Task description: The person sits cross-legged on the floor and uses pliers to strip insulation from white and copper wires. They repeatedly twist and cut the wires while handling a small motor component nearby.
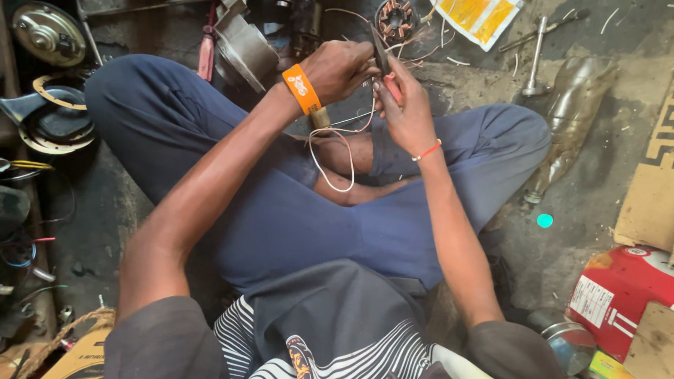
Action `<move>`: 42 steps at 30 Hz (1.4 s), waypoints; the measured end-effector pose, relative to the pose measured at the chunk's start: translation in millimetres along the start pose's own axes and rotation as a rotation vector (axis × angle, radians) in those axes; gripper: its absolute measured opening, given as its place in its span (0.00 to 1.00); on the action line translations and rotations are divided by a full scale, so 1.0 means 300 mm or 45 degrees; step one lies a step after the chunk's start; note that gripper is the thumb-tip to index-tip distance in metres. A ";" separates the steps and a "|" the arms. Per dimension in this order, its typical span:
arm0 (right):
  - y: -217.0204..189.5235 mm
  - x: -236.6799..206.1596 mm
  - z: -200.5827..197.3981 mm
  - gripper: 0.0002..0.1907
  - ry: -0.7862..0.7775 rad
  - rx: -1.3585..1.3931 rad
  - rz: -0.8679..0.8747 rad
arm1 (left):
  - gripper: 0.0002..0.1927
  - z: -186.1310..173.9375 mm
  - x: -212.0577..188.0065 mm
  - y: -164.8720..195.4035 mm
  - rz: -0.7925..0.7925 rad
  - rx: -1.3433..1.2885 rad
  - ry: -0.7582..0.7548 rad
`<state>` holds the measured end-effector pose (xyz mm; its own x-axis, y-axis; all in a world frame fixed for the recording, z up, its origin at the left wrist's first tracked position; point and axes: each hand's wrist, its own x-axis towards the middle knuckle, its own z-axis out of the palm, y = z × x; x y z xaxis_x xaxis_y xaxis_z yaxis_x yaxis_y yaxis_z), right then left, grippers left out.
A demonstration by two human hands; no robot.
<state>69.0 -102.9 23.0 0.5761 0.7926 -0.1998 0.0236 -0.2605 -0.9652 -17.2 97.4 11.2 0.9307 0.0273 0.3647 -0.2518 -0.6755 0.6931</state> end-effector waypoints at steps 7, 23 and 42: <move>-0.001 0.016 0.011 0.28 0.023 0.059 0.026 | 0.19 0.013 0.005 0.021 -0.187 0.156 0.153; 0.011 0.055 0.123 0.34 0.282 -0.049 -0.171 | 0.30 -0.013 0.036 0.039 -0.548 0.313 0.331; -0.010 0.047 0.068 0.18 0.529 -0.872 -0.359 | 0.21 0.181 0.053 0.158 -0.999 0.077 0.756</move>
<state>60.4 -79.9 19.6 0.7247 0.6458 0.2404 0.6235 -0.4659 -0.6278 -0.1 25.6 16.0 0.5392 0.8384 0.0794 0.4095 -0.3434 0.8452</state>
